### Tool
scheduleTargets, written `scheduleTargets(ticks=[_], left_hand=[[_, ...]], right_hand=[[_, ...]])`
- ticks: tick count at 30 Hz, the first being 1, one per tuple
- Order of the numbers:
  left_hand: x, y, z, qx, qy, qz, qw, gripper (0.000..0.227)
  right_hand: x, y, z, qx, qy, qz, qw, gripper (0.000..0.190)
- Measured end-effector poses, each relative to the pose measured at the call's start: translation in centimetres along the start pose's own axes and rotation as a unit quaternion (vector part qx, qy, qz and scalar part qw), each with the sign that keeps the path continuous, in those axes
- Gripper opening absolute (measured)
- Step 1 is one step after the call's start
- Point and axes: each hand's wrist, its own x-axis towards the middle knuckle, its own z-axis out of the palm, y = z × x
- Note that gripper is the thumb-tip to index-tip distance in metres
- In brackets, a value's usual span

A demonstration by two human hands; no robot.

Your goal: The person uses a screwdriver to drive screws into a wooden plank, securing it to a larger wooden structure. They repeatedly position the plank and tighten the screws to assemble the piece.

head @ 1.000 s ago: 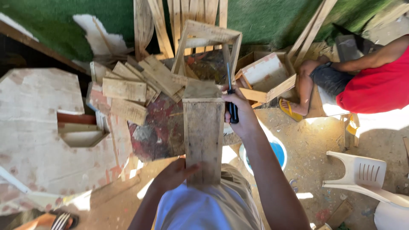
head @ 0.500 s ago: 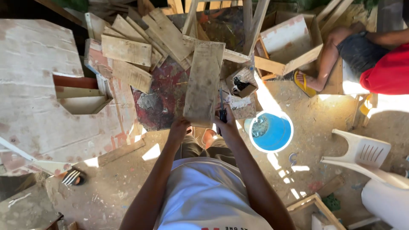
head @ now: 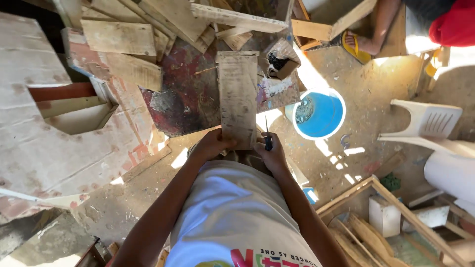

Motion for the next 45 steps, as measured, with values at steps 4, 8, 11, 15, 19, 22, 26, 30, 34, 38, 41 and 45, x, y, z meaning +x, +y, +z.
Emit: scheduleTargets(ticks=[4, 8, 11, 15, 19, 22, 26, 30, 34, 38, 41, 45], left_hand=[[0.4, -0.4, -0.6, 0.04, -0.017, -0.016, 0.999, 0.052], [0.4, -0.1, -1.6, 0.09, -0.021, -0.037, 0.995, 0.047], [1.4, 0.1, -1.9, 0.038, -0.024, -0.036, 0.998, 0.051], [5.1, -2.0, -1.8, -0.108, -0.023, -0.017, 0.994, 0.045], [3.2, -0.2, -2.0, -0.091, -0.025, -0.016, 0.995, 0.048], [2.0, 1.3, -2.3, -0.074, -0.033, -0.033, 0.996, 0.065], [4.2, -0.7, -2.5, -0.138, -0.038, -0.019, 0.99, 0.08], [5.3, -0.7, -2.8, -0.21, 0.003, 0.038, 0.977, 0.061], [5.2, -2.6, -2.9, -0.215, 0.007, 0.075, 0.974, 0.064], [4.4, -3.7, -3.9, -0.295, 0.025, 0.064, 0.953, 0.046], [2.7, -0.8, -5.8, -0.329, 0.049, 0.061, 0.941, 0.045], [0.9, -0.2, -7.1, -0.354, 0.09, 0.034, 0.93, 0.044]], right_hand=[[-3.5, -3.0, 0.3, 0.095, 0.053, 0.017, 0.994, 0.041], [-4.3, -2.9, 1.2, 0.177, 0.101, 0.032, 0.978, 0.034], [-4.9, -3.3, 1.8, 0.174, 0.136, 0.033, 0.975, 0.036], [-5.4, -3.3, 2.6, 0.045, 0.169, 0.065, 0.982, 0.04], [-5.0, -3.0, 3.5, 0.038, 0.198, 0.08, 0.976, 0.038], [-5.2, -3.2, 3.3, 0.043, 0.203, 0.098, 0.973, 0.039], [-4.6, -2.6, 2.2, 0.057, 0.176, 0.096, 0.978, 0.028], [-4.8, -5.1, 0.5, 0.104, 0.149, 0.078, 0.98, 0.029], [-0.5, -2.1, -2.0, 0.009, 0.082, -0.007, 0.997, 0.023], [3.4, -1.6, -4.0, -0.099, 0.053, 0.015, 0.994, 0.018], [8.2, -2.2, -5.7, -0.173, 0.06, 0.03, 0.983, 0.028], [15.0, -3.7, -7.4, -0.248, 0.109, -0.004, 0.962, 0.029]])
